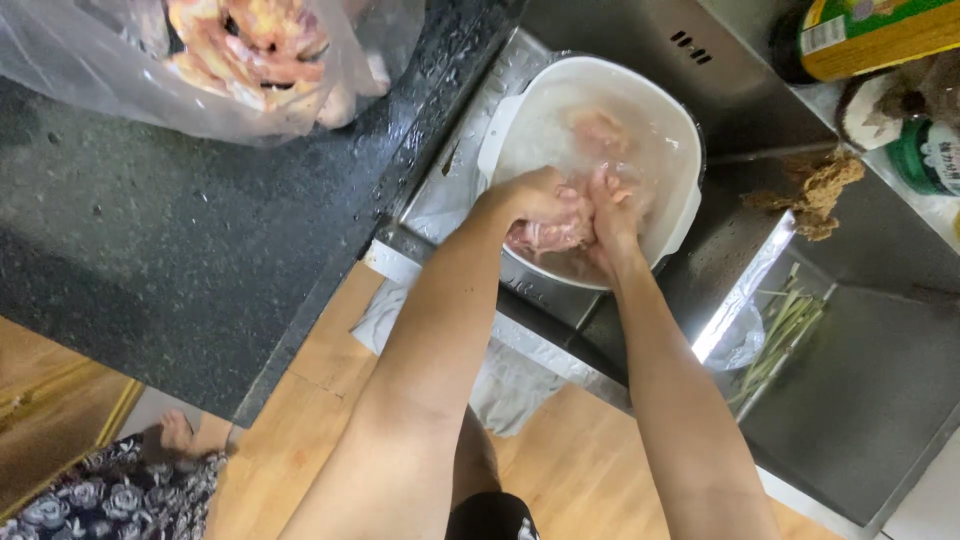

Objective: The person washes raw chicken pieces in a white colander set in the sink, rubbing and turning the pieces under running tap water. They then sprinkle salt from a blue-lidded container over the chicken and continue rubbing and turning the pieces in the colander.

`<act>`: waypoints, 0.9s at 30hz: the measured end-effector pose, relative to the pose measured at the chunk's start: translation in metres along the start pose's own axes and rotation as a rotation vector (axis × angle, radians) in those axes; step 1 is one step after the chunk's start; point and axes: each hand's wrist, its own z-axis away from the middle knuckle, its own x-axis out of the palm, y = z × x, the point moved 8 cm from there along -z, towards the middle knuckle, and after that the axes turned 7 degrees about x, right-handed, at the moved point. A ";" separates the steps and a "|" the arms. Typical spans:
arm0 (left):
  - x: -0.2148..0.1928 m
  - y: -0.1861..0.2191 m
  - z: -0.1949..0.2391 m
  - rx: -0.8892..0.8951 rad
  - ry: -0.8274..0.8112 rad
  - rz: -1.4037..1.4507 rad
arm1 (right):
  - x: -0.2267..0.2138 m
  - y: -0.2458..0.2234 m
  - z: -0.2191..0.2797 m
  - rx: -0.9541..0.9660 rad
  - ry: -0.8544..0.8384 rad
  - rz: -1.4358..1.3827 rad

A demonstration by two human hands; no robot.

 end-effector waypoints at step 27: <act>-0.007 -0.032 -0.019 -0.080 0.044 -0.088 | 0.005 0.009 -0.020 0.015 -0.117 -0.435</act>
